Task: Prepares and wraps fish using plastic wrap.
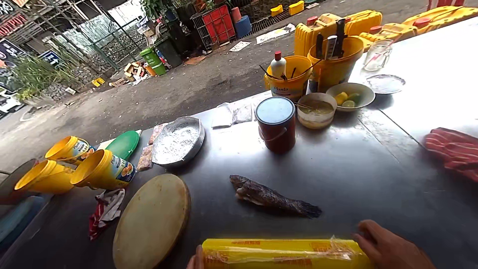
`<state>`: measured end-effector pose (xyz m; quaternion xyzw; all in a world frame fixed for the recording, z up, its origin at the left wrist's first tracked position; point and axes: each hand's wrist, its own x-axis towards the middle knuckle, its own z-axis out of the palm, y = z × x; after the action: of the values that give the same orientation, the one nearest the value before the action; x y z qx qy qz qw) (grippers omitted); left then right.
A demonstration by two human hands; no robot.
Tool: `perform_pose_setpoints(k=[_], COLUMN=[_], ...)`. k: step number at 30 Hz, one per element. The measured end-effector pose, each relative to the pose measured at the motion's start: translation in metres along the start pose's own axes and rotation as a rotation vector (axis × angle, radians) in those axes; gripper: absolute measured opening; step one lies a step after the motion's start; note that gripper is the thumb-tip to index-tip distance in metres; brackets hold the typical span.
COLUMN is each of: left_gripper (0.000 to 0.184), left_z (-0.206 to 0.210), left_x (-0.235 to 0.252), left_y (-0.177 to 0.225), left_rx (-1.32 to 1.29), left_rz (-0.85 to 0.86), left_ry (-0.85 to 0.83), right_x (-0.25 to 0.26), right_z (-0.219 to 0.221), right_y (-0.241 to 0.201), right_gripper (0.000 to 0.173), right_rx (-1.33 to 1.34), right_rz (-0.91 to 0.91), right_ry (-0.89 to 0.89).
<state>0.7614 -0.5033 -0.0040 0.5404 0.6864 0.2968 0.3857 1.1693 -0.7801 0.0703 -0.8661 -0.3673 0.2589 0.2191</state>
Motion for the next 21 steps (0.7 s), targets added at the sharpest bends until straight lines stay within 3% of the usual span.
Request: perform_pose_setpoints(k=[2,3,6,8,10,14,18,20,21], left_gripper=[0.053,0.052,0.053,0.054,0.055,0.058,0.039,0.036,0.036], left_z=[0.001,0.002,0.003,0.001,-0.001,-0.008,-0.022,-0.034,-0.039], left_x=[0.011,0.014,0.014,0.011,0.011,0.019,0.029,0.037,0.039], left_y=[0.003,0.006,0.013,0.011,0.007,-0.003,0.003,0.016,0.024], left_rx=[0.053,0.079,0.187,0.23,0.24,0.315,0.358,0.338,0.351], left_rz=[0.059,0.085,0.162,0.202,0.248,0.303,0.561,0.713,0.768], left_ry=[-0.037,-0.057,-0.031,-0.007,-0.01,-0.045,-0.061,-0.181,-0.299], right_x=[0.035,0.058,0.121,0.148,0.156,0.149,0.14,0.129,0.119], right_z=[-0.004,0.0,0.04,0.089,0.125,0.15,0.129,0.107,0.092], right_y=[-0.045,-0.075,-0.156,-0.176,-0.176,-0.147,-0.115,-0.1,-0.09], right_gripper=[0.038,0.037,0.06,0.079,0.088,0.08,0.068,0.068,0.066], right_rx=[0.045,0.066,-0.023,-0.113,-0.156,-0.283,-0.319,-0.259,-0.221], right_rz=[-0.155,-0.197,-0.172,-0.133,-0.086,-0.183,-0.257,-0.33,-0.332], right_ry=[0.249,0.258,-0.101,-0.239,-0.276,-0.055,0.084,0.103,0.031])
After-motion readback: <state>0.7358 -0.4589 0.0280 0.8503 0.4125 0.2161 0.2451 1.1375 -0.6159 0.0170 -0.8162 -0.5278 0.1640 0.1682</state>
